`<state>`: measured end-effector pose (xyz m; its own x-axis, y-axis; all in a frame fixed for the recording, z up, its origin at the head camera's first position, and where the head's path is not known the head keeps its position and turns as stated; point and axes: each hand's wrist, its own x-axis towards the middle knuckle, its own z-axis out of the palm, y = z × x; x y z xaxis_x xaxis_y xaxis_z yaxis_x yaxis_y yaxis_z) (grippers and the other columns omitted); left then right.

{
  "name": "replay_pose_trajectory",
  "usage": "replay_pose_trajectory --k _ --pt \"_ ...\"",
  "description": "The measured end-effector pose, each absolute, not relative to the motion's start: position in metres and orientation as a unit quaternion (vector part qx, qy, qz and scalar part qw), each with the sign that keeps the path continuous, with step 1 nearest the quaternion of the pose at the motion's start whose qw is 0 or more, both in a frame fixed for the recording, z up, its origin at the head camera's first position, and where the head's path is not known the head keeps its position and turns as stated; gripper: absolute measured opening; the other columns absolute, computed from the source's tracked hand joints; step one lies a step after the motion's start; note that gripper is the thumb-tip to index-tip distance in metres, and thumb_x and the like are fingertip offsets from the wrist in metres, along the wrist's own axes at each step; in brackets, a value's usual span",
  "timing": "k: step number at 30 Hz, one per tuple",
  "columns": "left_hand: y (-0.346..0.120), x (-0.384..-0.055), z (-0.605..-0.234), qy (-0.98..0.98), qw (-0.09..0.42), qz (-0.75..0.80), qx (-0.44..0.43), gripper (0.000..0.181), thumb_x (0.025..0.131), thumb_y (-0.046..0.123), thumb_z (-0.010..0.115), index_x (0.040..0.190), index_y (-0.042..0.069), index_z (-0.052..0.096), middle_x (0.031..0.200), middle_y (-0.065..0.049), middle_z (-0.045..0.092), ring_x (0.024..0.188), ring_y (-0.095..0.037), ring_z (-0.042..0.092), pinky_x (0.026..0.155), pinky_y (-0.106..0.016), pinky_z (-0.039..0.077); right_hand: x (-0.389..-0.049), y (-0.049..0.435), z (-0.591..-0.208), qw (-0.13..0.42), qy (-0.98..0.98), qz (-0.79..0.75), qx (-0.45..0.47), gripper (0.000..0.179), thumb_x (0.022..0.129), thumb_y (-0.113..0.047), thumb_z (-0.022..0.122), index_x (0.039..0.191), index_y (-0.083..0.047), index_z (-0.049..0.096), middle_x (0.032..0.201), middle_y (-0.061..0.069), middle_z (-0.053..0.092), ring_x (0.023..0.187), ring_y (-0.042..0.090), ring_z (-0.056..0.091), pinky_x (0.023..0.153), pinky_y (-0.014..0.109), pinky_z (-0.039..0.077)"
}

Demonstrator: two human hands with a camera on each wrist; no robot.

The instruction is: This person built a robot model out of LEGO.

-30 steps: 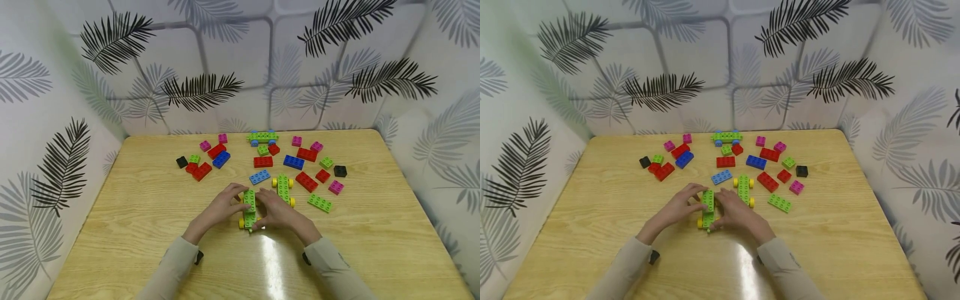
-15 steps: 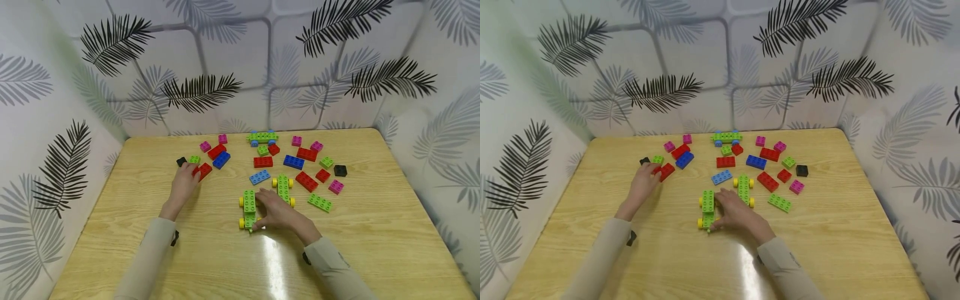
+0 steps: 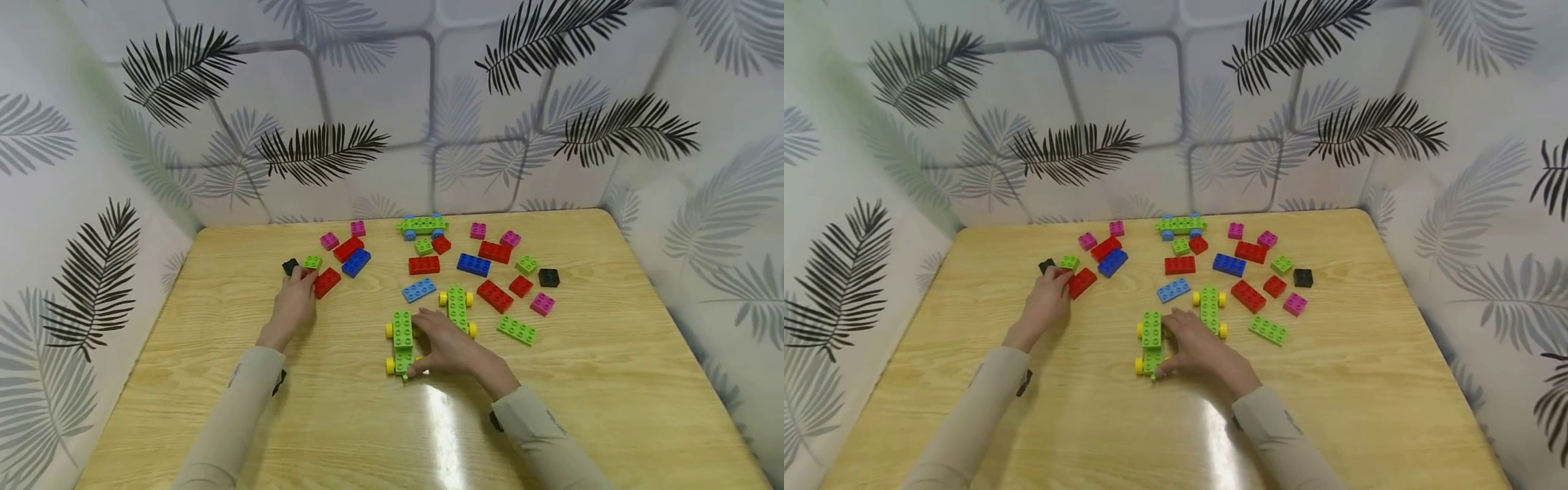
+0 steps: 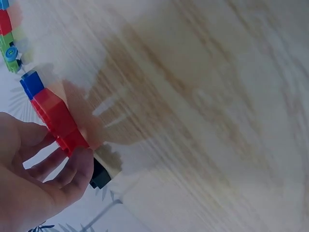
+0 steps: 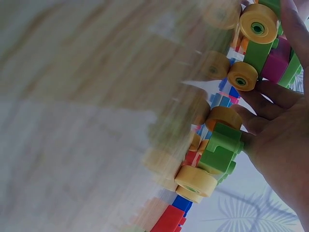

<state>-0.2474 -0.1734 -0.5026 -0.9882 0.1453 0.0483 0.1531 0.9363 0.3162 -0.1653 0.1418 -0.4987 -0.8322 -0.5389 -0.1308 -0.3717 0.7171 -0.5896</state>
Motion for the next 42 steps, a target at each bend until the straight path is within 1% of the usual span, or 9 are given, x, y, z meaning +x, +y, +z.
replay_pose_trajectory --k 3,8,12,19,23,29,33,38,42 --pt "-0.174 -0.246 -0.502 -0.985 0.01 -0.154 -0.079 0.037 0.101 0.009 0.042 0.134 -0.003 0.053 0.13 -0.02 0.042 0.104 -0.038 0.048 0.074 -0.048 0.054 -0.166 0.141 -0.498 0.146 0.915 -0.278 -0.254 0.101 0.066 -0.05 0.085 0.143 0.001 0.042 0.149 0.018 0.038 0.141 0.033 0.027 0.114 0.048 0.02" --pt "-0.173 -0.243 -0.502 -0.983 -0.009 -0.165 -0.086 0.038 0.101 0.01 0.041 0.135 -0.004 0.052 0.134 -0.02 0.04 0.109 -0.038 0.047 0.084 -0.047 0.051 -0.167 0.142 -0.497 0.148 0.916 -0.275 -0.254 0.102 0.066 -0.05 0.085 0.143 0.001 0.041 0.149 0.018 0.038 0.141 0.033 0.026 0.115 0.048 0.019" --pt "-0.174 -0.242 -0.503 -0.983 0.002 -0.157 -0.093 0.037 0.1 0.009 0.042 0.134 -0.004 0.053 0.133 -0.02 0.042 0.112 -0.039 0.047 0.087 -0.048 0.05 -0.168 0.142 -0.498 0.149 0.915 -0.278 -0.251 0.102 0.066 -0.05 0.085 0.143 0.001 0.041 0.149 0.018 0.037 0.142 0.033 0.026 0.115 0.048 0.02" --pt "-0.176 -0.237 -0.507 -0.982 0.045 -0.152 -0.105 0.034 0.098 0.006 0.047 0.128 -0.006 0.057 0.128 -0.021 0.049 0.105 -0.04 0.052 0.08 -0.049 0.051 -0.168 0.141 -0.499 0.15 0.914 -0.279 -0.254 0.103 0.066 -0.051 0.085 0.143 0.001 0.041 0.149 0.019 0.036 0.142 0.033 0.026 0.115 0.048 0.02" --pt "-0.18 -0.229 -0.508 -0.977 0.079 -0.16 -0.117 0.032 0.095 0.002 0.052 0.125 -0.008 0.059 0.123 -0.02 0.054 0.097 -0.04 0.054 0.074 -0.049 0.051 -0.168 0.141 -0.5 0.149 0.914 -0.278 -0.254 0.102 0.066 -0.051 0.085 0.143 0.001 0.041 0.149 0.019 0.037 0.141 0.034 0.026 0.114 0.048 0.02" --pt "-0.184 -0.214 -0.509 -0.975 0.107 -0.137 -0.139 0.029 0.091 0.0 0.061 0.118 -0.01 0.062 0.115 -0.021 0.057 0.09 -0.039 0.053 0.067 -0.046 0.05 -0.166 0.14 -0.498 0.148 0.915 -0.28 -0.252 0.102 0.066 -0.05 0.085 0.142 0.001 0.042 0.149 0.019 0.038 0.141 0.034 0.026 0.115 0.048 0.019" --pt "-0.184 -0.204 -0.509 -0.974 0.123 -0.125 -0.143 0.025 0.088 -0.001 0.066 0.112 -0.008 0.067 0.109 -0.019 0.059 0.093 -0.039 0.053 0.067 -0.047 0.049 -0.166 0.14 -0.497 0.145 0.915 -0.281 -0.25 0.102 0.065 -0.05 0.086 0.142 0.001 0.042 0.148 0.018 0.039 0.141 0.033 0.027 0.115 0.048 0.019" --pt "-0.181 -0.193 -0.509 -0.971 0.142 -0.137 -0.135 0.018 0.085 -0.001 0.069 0.103 -0.003 0.07 0.101 -0.017 0.061 0.102 -0.044 0.053 0.071 -0.054 0.048 -0.166 0.139 -0.497 0.146 0.915 -0.282 -0.248 0.101 0.065 -0.049 0.086 0.142 0.0 0.043 0.147 0.017 0.04 0.142 0.033 0.027 0.115 0.048 0.018" --pt "-0.178 -0.184 -0.509 -0.969 0.143 -0.154 -0.131 0.015 0.082 -0.004 0.072 0.097 -0.002 0.069 0.094 -0.016 0.057 0.093 -0.043 0.055 0.067 -0.052 0.049 -0.166 0.139 -0.498 0.147 0.916 -0.279 -0.248 0.101 0.065 -0.051 0.085 0.142 0.0 0.043 0.148 0.016 0.04 0.142 0.032 0.026 0.115 0.048 0.018"
